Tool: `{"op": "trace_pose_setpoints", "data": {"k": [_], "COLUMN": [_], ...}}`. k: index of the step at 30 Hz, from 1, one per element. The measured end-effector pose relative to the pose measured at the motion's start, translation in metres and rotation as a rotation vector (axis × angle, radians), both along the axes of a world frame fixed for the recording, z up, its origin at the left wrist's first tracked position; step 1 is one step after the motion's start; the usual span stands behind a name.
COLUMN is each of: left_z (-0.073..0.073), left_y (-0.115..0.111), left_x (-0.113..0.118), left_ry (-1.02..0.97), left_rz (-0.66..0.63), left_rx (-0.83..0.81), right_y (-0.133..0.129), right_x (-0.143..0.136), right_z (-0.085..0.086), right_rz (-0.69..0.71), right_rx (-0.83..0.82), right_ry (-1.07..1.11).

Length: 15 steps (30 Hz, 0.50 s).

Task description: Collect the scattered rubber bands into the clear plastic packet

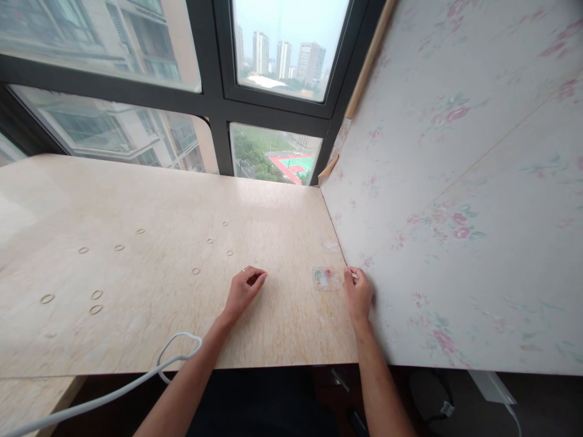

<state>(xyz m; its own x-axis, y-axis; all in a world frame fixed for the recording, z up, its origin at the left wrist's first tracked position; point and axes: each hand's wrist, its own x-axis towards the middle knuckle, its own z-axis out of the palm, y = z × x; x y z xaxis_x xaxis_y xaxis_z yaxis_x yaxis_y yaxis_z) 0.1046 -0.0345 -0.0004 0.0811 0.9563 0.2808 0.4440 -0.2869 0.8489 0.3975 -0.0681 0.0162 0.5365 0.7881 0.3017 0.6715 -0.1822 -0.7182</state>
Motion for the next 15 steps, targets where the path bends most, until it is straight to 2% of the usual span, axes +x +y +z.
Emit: {"op": "trace_pose_setpoints", "data": {"k": [15], "left_z": [-0.003], "left_y": [0.001], "left_x": [-0.001], "left_ry": [-0.009], "left_rz": [0.006], "left_rx": [-0.006], "right_y": [0.052], "right_x": [-0.001], "right_z": [0.023], "right_rz": [0.039], "right_rx": [-0.036], "right_ry": [-0.074]}}
